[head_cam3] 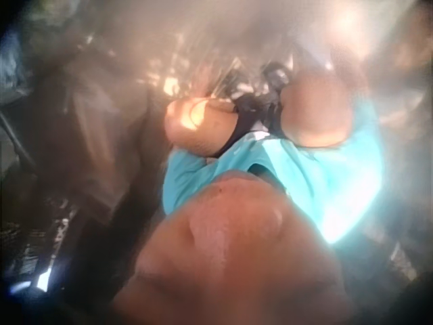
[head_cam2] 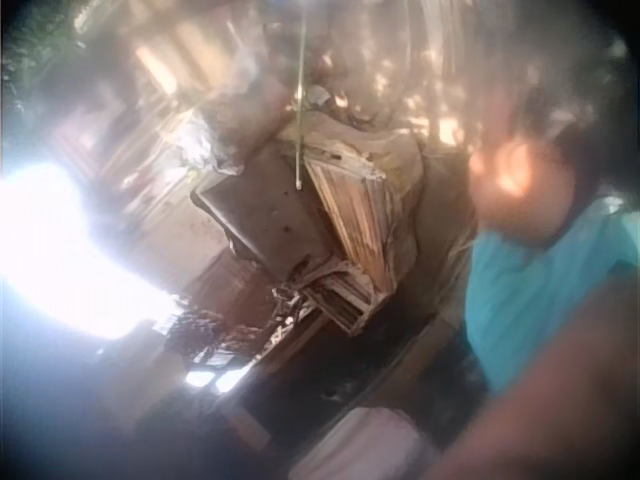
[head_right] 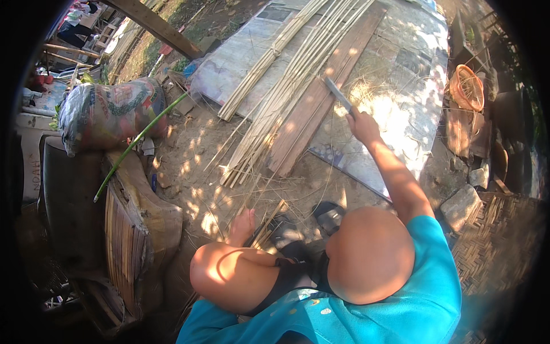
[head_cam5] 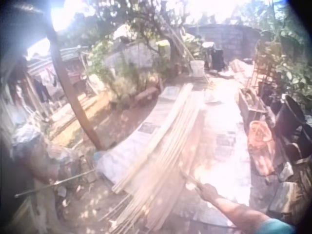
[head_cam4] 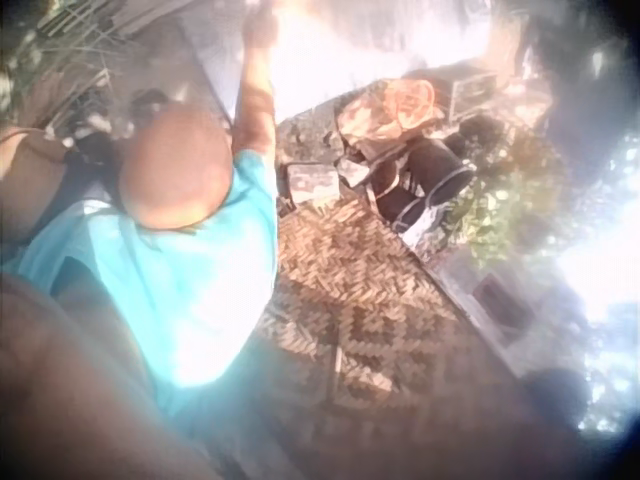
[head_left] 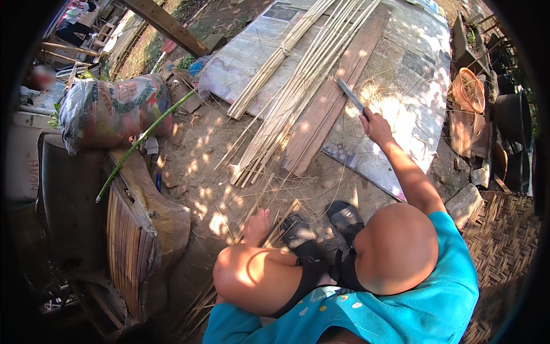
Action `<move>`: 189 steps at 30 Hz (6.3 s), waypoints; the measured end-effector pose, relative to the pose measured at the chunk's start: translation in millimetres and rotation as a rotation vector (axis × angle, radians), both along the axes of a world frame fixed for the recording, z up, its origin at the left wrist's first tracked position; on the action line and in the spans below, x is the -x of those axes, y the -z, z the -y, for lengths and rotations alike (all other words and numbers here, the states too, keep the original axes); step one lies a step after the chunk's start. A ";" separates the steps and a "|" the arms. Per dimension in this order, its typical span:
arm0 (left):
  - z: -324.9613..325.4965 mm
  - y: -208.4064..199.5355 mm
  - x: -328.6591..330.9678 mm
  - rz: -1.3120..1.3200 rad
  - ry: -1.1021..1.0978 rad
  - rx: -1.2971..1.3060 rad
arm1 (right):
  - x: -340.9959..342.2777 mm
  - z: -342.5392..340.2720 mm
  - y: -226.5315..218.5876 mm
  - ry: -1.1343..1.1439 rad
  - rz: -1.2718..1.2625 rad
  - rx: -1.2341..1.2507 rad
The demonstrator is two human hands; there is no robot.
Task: The person sits on the ground and repeatedly splits thin bamboo strips using a machete. They hold each strip with one hand and strike it with the machete to separate it into thinner pieces.
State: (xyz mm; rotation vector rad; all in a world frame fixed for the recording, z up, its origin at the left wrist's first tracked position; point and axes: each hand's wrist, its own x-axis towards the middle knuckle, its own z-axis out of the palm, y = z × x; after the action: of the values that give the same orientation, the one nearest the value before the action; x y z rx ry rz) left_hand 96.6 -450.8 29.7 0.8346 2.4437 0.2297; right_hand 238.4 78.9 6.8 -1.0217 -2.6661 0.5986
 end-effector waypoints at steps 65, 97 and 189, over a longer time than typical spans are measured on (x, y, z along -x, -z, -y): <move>55.1 17.9 37.6 0.455 -0.248 -0.135 | 15.9 37.2 -19.7 -0.082 0.028 0.065; -3.3 -55.4 221.9 -0.086 0.151 0.271 | -4.3 101.3 2.8 0.055 -0.049 0.359; -459.4 31.5 69.9 0.116 -0.063 -0.480 | 6.8 197.9 -26.5 -0.618 -0.031 1.068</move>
State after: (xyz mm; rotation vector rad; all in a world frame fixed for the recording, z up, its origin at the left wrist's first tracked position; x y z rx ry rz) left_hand 26.7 8.6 -1.8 0.9085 2.3362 0.8885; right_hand 231.6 -119.0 33.2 -0.2524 -2.5301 2.2576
